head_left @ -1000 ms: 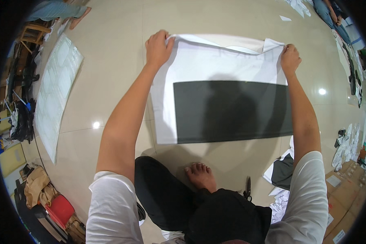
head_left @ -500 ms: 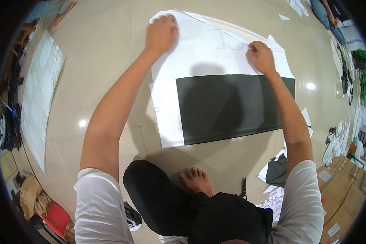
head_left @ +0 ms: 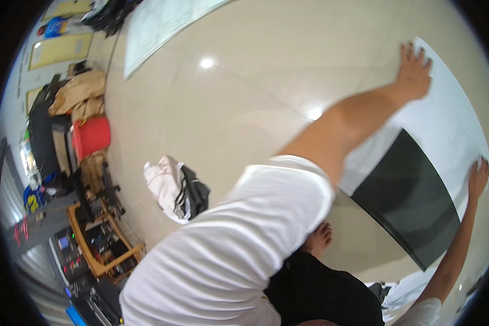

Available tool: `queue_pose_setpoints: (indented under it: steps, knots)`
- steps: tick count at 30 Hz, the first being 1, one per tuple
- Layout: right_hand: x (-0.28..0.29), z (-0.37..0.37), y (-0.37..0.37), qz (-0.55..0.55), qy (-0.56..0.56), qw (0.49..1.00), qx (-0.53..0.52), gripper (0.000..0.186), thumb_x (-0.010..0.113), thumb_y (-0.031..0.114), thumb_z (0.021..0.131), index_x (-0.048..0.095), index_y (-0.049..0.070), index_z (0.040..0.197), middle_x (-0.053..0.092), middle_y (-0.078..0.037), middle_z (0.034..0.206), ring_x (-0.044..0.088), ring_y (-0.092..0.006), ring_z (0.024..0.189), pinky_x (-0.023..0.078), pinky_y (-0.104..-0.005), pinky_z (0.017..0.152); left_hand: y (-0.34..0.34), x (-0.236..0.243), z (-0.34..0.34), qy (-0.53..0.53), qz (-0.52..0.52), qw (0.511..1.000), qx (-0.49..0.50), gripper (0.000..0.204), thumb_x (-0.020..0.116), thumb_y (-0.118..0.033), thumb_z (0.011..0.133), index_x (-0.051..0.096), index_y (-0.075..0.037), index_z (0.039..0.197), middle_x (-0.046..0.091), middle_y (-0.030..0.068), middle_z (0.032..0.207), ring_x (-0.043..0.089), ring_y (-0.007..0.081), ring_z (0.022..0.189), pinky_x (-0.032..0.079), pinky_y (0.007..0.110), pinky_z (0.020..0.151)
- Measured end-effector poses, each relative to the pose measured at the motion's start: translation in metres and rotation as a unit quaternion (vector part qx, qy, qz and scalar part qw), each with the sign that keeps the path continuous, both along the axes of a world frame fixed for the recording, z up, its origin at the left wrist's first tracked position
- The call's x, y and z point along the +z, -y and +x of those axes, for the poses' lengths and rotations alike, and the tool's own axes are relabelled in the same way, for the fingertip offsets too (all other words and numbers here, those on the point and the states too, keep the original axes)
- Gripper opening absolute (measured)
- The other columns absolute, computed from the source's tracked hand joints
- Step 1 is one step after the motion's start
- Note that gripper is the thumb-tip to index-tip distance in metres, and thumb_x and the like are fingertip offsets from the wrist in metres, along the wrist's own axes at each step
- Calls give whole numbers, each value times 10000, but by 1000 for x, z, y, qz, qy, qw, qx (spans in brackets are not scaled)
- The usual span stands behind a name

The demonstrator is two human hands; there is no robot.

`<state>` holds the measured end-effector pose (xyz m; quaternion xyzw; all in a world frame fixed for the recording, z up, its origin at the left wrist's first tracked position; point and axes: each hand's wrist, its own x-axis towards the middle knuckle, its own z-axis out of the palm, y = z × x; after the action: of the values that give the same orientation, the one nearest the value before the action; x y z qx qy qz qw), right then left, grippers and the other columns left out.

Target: The person sits on the floor and uses scissors to cut a white paper template, then places a dark fabric piece on the template and cuts the fabric to match the shape. The person handles the paper and fabric pieces, adjusting them on the floor during the process.

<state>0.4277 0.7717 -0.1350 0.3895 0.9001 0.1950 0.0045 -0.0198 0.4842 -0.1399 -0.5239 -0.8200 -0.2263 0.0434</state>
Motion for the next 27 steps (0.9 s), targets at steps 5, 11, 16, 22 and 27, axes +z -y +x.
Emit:
queue_pose_setpoints:
  steps: [5, 11, 16, 22, 27]
  knots:
    - [-7, 47, -25, -94, 84, 934, -335, 783, 399, 679, 1098, 473, 128, 1649, 445, -273, 1669, 443, -462, 1527, 376, -556, 1257, 31, 31, 70, 165, 83, 978, 102, 718, 489, -409, 1087, 389, -19, 1681, 230, 269, 1781, 48, 613, 1620, -22, 737, 1297]
    - [-11, 77, 44, -7, -122, 974, -192, 900, 360, 780, 1063, 385, 145, 1700, 375, -269, 1715, 388, -458, 1569, 337, -633, 1253, 133, 68, 170, 233, 117, 963, 62, 763, 716, -215, 938, 446, 114, 1571, 264, 367, 1695, 72, 613, 1613, 58, 731, 1302]
    - [-1, 72, 143, -43, -145, 981, -123, 869, 340, 749, 1090, 331, 156, 1726, 326, -236, 1753, 349, -439, 1597, 307, -668, 1252, 174, 66, 174, 248, 40, 967, 38, 785, 692, -303, 996, 401, 72, 1622, 214, 311, 1750, 54, 582, 1632, 40, 704, 1314]
    - [38, 120, 239, -14, -127, 977, -172, 804, 347, 694, 1119, 347, 160, 1720, 314, -215, 1766, 311, -424, 1619, 281, -667, 1259, 223, 80, 149, 189, -1, 982, -16, 810, 644, -388, 1040, 349, 46, 1657, 195, 299, 1767, 74, 579, 1631, 82, 702, 1308]
    - [48, 132, 294, -22, -156, 965, -210, 765, 403, 641, 1128, 383, 134, 1700, 342, -209, 1753, 329, -427, 1608, 274, -650, 1270, 265, 84, 143, 114, -91, 989, -21, 835, 596, -430, 1076, 268, 29, 1692, 156, 291, 1779, 70, 583, 1631, 100, 700, 1306]
